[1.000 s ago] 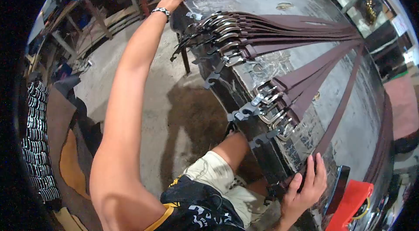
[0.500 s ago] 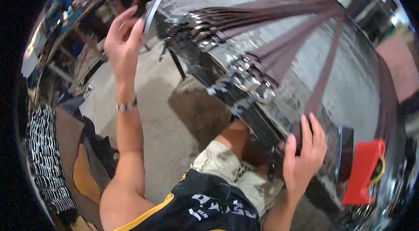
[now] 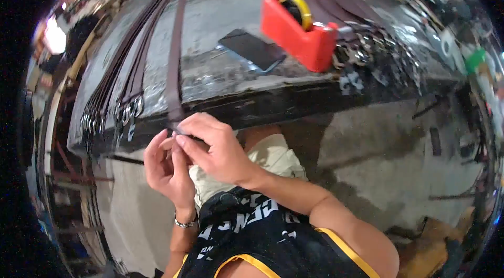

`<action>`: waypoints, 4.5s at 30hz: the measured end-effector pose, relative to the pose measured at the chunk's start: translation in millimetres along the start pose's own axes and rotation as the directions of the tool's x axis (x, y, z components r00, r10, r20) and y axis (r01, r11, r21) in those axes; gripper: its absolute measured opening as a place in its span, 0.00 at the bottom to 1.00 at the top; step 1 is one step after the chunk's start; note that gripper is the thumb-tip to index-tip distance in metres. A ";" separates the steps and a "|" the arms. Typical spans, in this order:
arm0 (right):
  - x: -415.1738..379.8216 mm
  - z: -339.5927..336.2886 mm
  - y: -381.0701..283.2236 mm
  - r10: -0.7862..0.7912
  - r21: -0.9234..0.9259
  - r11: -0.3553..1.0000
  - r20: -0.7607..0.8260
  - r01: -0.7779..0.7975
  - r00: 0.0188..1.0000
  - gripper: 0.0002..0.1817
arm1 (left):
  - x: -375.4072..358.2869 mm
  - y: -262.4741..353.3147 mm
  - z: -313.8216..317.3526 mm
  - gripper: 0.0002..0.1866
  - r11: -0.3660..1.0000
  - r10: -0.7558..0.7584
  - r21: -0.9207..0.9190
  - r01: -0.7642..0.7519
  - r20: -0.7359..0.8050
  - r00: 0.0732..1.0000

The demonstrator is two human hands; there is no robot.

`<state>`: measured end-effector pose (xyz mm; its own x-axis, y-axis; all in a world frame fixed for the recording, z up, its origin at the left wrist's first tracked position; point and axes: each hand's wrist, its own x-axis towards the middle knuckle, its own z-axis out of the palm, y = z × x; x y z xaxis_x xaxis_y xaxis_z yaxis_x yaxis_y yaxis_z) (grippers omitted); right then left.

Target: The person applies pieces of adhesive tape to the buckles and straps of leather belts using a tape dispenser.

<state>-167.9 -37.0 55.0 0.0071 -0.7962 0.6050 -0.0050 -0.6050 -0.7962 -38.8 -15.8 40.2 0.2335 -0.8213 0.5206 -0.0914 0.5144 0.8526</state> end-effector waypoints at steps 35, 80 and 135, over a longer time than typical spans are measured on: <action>-12.5 -48.1 21.8 0.440 0.248 0.859 0.087 -0.447 0.894 0.06 | 5.6 -48.6 -42.2 0.25 0.773 -0.453 -0.194 0.603 0.496 0.741; 2.0 11.2 49.0 0.340 -0.051 0.937 0.352 -0.345 0.872 0.17 | -5.7 -46.9 -46.8 0.05 0.791 -0.512 -0.311 0.527 0.136 0.848; -14.3 17.4 56.1 0.489 0.138 0.833 0.270 -0.536 0.830 0.08 | -4.4 -47.7 -56.8 0.10 0.841 -0.497 -0.177 0.511 0.117 0.860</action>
<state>-150.9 -59.5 1.5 0.2731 -0.9556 0.1104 0.1304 -0.0770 -0.9885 19.5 -22.7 -5.3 0.1332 -0.9907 0.0289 0.2135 0.0571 0.9753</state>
